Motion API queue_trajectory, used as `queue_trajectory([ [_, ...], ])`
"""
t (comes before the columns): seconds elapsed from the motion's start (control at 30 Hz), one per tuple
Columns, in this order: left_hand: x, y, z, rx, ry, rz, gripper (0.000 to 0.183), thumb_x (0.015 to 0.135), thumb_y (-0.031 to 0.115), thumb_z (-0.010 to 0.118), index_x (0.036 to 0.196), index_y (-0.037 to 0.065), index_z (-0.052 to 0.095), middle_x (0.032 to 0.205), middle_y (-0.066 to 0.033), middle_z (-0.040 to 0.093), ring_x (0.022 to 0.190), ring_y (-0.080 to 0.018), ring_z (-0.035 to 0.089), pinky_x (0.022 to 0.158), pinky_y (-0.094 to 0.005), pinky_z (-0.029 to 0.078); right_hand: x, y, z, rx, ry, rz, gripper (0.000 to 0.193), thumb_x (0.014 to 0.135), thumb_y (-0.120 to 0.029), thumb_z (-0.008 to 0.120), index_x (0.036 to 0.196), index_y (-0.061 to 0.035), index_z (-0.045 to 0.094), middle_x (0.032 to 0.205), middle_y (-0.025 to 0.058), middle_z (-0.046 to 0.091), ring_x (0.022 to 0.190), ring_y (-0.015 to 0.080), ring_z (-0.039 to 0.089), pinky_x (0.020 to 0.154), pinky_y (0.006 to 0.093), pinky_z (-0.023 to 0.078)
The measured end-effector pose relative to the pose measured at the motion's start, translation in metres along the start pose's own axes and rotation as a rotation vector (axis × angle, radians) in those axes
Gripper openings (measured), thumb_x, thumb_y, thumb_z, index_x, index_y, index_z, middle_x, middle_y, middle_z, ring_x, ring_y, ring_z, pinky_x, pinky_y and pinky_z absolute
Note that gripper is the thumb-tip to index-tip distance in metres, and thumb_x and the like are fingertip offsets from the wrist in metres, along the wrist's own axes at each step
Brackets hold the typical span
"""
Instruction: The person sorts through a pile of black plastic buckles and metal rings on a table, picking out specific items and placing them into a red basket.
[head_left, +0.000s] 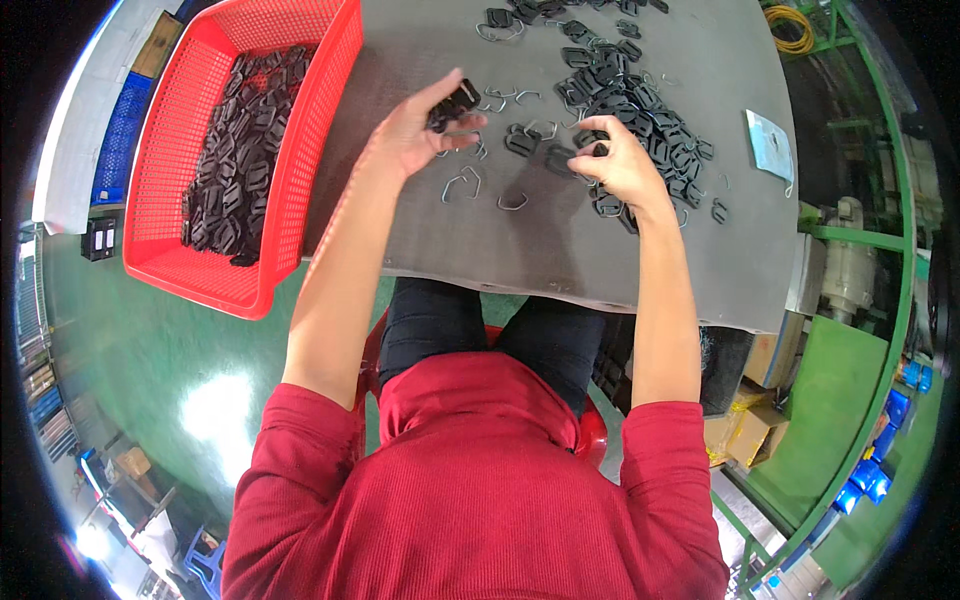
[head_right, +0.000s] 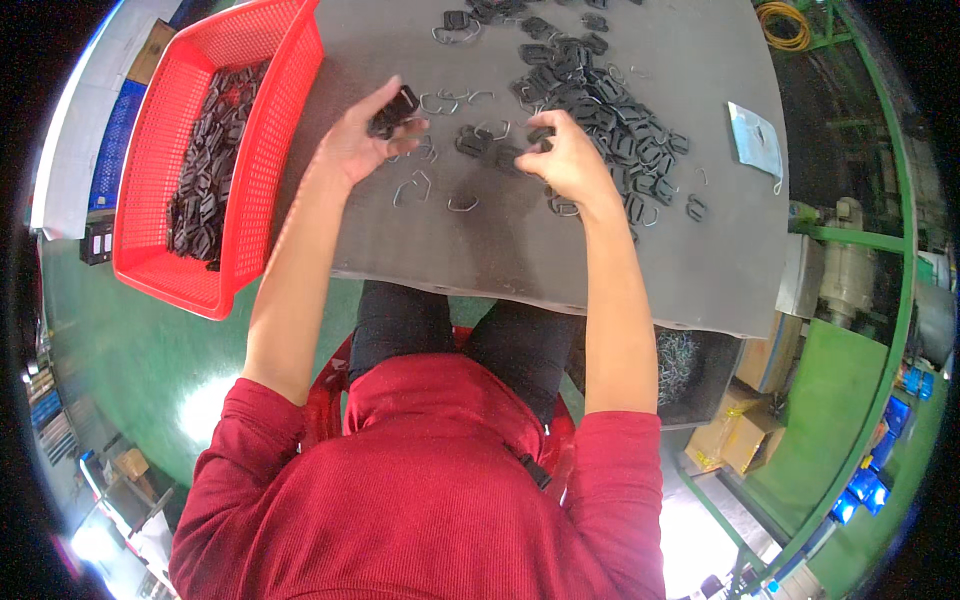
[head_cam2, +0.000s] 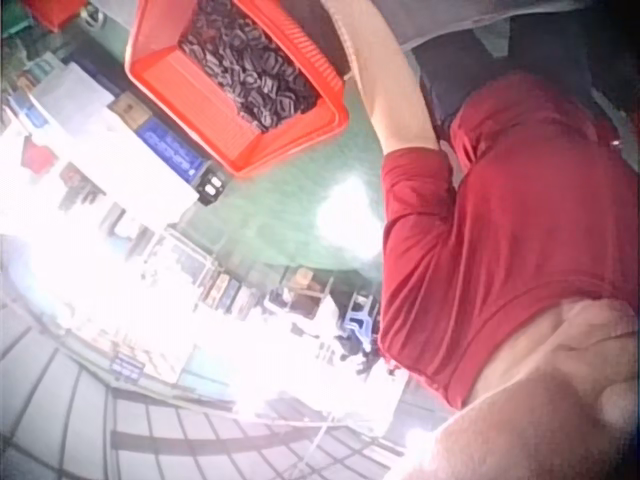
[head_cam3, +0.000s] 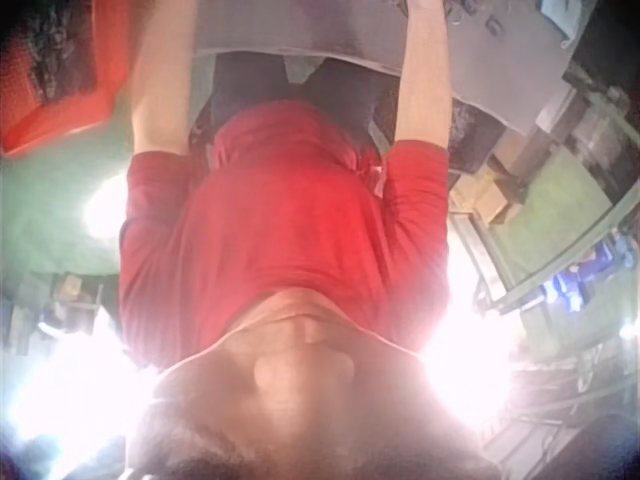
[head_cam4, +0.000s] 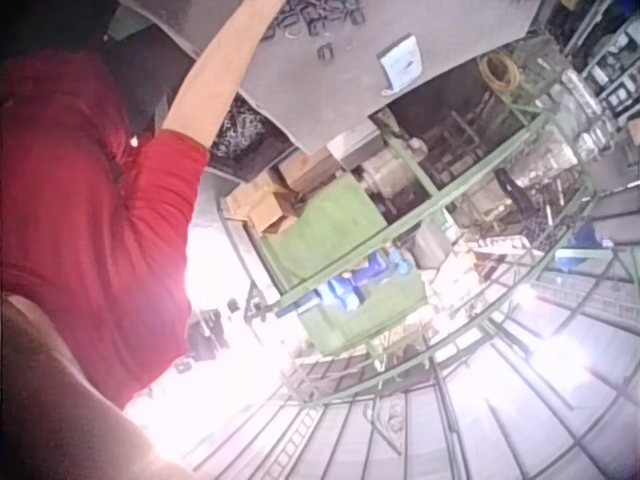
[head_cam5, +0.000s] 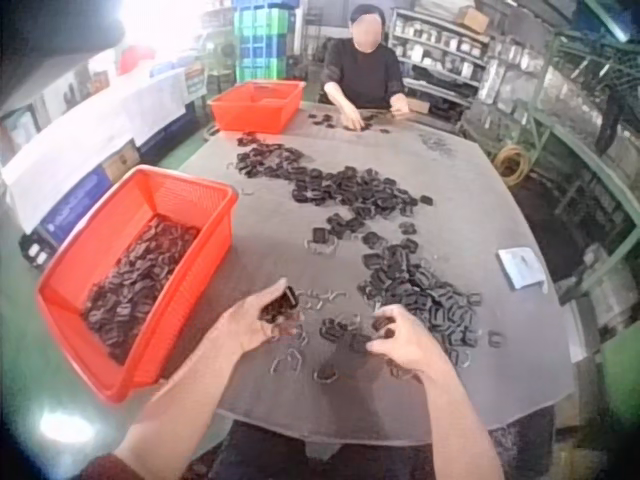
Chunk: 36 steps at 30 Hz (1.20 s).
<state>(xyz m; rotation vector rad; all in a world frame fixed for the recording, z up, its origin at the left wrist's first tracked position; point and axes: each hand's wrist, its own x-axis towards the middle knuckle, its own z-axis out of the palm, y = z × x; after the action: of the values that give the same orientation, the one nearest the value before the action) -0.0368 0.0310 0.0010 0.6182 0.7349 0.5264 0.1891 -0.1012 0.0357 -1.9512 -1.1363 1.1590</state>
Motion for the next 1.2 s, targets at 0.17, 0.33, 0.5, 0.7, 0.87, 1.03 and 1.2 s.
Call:
queue_trajectory([
  [0.17, 0.009, -0.007, 0.034, 0.094, -0.094, 0.059, 0.019, 0.086, 0.025, 0.061, 0.093, 0.007, 0.059, 0.082, -0.0056, 0.063, 0.074, -0.0157, 0.063, 0.053, -0.023, 0.047, -0.012, 0.008, -0.023, 0.26, 0.044, 0.078, 0.049, 0.069, -0.004, 0.07, 0.114, -0.0014, 0.05, 0.08, 0.0039, 0.056, 0.064, 0.0078, 0.049, 0.051, 0.021, 0.037],
  [0.33, 0.012, -0.033, 0.037, 1.451, 0.219, 0.5, 0.031, 0.081, 0.024, 0.064, 0.103, 0.003, 0.059, 0.085, -0.0137, 0.064, 0.077, -0.0264, 0.062, 0.065, -0.0393, 0.047, -0.014, -0.007, -0.018, 0.519, 0.143, 0.066, 0.044, 0.073, -0.004, 0.066, 0.114, -0.0019, 0.051, 0.074, -0.0004, 0.052, 0.057, 0.0046, 0.042, 0.043, 0.0179, 0.026],
  [0.5, 0.006, -0.049, 0.043, 1.557, 0.217, 0.42, 0.036, 0.074, 0.031, 0.07, 0.098, 0.005, 0.061, 0.082, -0.0114, 0.065, 0.076, -0.028, 0.063, 0.064, -0.0406, 0.047, 0.001, -0.131, 0.06, 0.35, -0.047, -0.283, 0.036, 0.073, -0.02, 0.066, 0.107, -0.0064, 0.062, 0.073, -0.0013, 0.054, 0.068, 0.0073, 0.05, 0.054, 0.0203, 0.037],
  [0.7, -0.064, -0.007, 0.029, 1.431, 0.216, 0.49, 0.026, 0.076, 0.031, 0.071, 0.085, 0.007, 0.063, 0.079, -0.0084, 0.064, 0.072, -0.0194, 0.06, 0.065, -0.0341, 0.047, 0.003, -0.244, 0.178, 0.15, 0.018, -0.635, 0.056, 0.069, -0.021, 0.071, 0.116, 0.0004, 0.051, 0.108, 0.0213, 0.057, 0.102, 0.0318, 0.057, 0.087, 0.0381, 0.046],
  [0.87, -0.159, 0.066, 0.012, 1.531, 0.705, 0.909, 0.021, 0.082, 0.02, 0.062, 0.093, 0.002, 0.061, 0.083, -0.0138, 0.063, 0.081, -0.0229, 0.062, 0.071, -0.0346, 0.045, -0.041, -0.191, 0.116, 0.195, 0.276, -0.906, 0.047, 0.072, -0.017, 0.069, 0.114, -0.0028, 0.052, 0.112, 0.0209, 0.052, 0.105, 0.0339, 0.052, 0.091, 0.0395, 0.042],
  [1.03, -0.161, 0.106, -0.019, 1.712, 1.093, 0.373, 0.029, 0.08, 0.026, 0.065, 0.099, 0.005, 0.061, 0.083, -0.0105, 0.061, 0.075, -0.0225, 0.057, 0.07, -0.0351, 0.045, -0.062, -0.024, 0.016, -0.023, 0.546, -0.512, 0.04, 0.071, -0.013, 0.071, 0.108, -0.0074, 0.058, 0.109, 0.0156, 0.055, 0.1, 0.0283, 0.056, 0.087, 0.0369, 0.045],
  [1.2, -0.086, 0.024, 0.074, 1.588, 0.451, 1.03, 0.025, 0.08, 0.014, 0.062, 0.104, 0.006, 0.06, 0.113, -0.0128, 0.057, 0.108, -0.0282, 0.052, 0.094, -0.038, 0.04, -0.096, 0.114, -0.015, -0.346, 0.886, -0.296, 0.053, 0.074, -0.024, 0.071, 0.122, -0.0127, 0.051, 0.124, 0.0143, 0.045, 0.118, 0.0338, 0.04, 0.098, 0.0424, 0.035],
])
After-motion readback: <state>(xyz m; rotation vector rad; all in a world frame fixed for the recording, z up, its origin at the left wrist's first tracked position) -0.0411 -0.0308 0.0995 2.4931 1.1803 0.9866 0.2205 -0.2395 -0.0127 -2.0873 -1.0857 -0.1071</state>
